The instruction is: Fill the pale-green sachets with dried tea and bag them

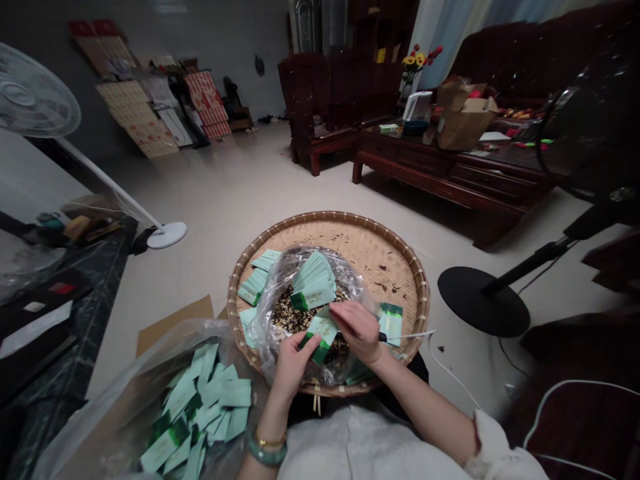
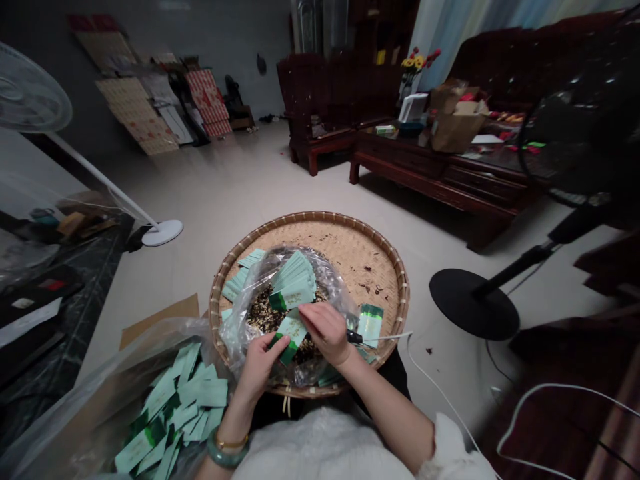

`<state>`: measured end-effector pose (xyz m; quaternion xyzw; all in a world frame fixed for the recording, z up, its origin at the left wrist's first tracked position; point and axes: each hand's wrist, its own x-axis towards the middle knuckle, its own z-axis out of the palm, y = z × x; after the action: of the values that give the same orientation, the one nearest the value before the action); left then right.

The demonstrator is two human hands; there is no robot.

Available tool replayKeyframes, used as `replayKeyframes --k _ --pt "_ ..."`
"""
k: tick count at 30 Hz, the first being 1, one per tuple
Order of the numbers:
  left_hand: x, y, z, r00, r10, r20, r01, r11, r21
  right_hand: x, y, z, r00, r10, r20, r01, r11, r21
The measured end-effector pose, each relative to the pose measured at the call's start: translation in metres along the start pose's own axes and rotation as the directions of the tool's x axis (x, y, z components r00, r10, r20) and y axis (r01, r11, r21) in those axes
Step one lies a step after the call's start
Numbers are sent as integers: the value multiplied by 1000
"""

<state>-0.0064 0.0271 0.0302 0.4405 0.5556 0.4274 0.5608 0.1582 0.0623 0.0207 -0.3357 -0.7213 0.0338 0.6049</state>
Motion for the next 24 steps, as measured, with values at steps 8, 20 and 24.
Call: replayKeyframes --k 8,20,24 --pt "1 -2 -2 1000 -5 -1 5 1000 3 -3 3 -1 998 -1 57 1 1000 -2" --pt "0 -2 -4 999 26 -31 -25 998 55 -4 1 0 989 145 33 -146 988 51" --pt "2 0 -6 992 111 -62 -98 979 181 2 -2 -2 960 276 44 -275 961 -29"
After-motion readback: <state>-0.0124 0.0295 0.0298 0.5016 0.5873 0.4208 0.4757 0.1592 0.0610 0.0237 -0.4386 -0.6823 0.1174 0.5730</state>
